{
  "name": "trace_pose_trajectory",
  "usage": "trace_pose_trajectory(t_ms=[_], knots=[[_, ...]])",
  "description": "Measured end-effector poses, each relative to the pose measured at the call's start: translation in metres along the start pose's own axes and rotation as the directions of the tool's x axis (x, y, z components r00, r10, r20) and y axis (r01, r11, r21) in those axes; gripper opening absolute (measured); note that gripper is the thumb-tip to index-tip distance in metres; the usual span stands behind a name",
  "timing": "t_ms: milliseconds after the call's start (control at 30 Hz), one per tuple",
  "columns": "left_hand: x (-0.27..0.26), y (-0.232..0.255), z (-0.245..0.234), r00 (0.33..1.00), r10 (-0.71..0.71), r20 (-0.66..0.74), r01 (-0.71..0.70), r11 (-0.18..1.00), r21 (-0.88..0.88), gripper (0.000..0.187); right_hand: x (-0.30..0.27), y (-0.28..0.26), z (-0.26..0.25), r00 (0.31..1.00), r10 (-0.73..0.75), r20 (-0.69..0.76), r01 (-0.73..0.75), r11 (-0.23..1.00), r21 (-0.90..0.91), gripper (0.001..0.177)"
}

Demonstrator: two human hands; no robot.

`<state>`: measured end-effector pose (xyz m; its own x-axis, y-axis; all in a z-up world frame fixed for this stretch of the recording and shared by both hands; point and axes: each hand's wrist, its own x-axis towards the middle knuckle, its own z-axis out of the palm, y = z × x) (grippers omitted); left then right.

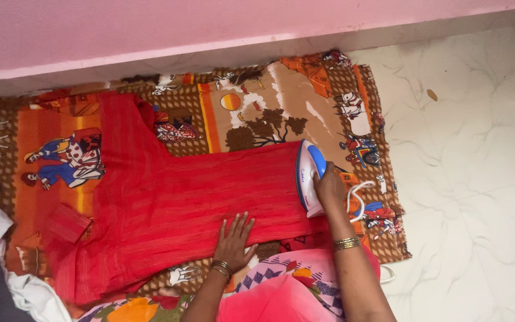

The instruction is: The person buttons a red shirt, lays it flat on a patterned mat, and irons the body and sleeves using a handheld iron. The person folds the shirt after ironing.

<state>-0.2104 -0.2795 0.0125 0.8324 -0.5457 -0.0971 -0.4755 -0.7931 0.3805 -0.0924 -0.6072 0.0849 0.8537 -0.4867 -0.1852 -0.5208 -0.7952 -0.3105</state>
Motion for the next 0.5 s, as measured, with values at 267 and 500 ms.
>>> trace_pose_trajectory(t_ms=[267,500], knots=[[0.000,-0.002,0.003,0.999,0.016,-0.031,-0.016,1.000,0.012,0.081,0.007,0.008,-0.009,0.998,0.021,-0.065,-0.023,0.999,-0.037,0.045],[-0.001,-0.001,0.002,1.000,-0.003,0.014,0.003,0.999,0.033,0.081,0.018,-0.005,-0.024,0.996,0.062,-0.070,-0.063,0.998,-0.013,0.043]])
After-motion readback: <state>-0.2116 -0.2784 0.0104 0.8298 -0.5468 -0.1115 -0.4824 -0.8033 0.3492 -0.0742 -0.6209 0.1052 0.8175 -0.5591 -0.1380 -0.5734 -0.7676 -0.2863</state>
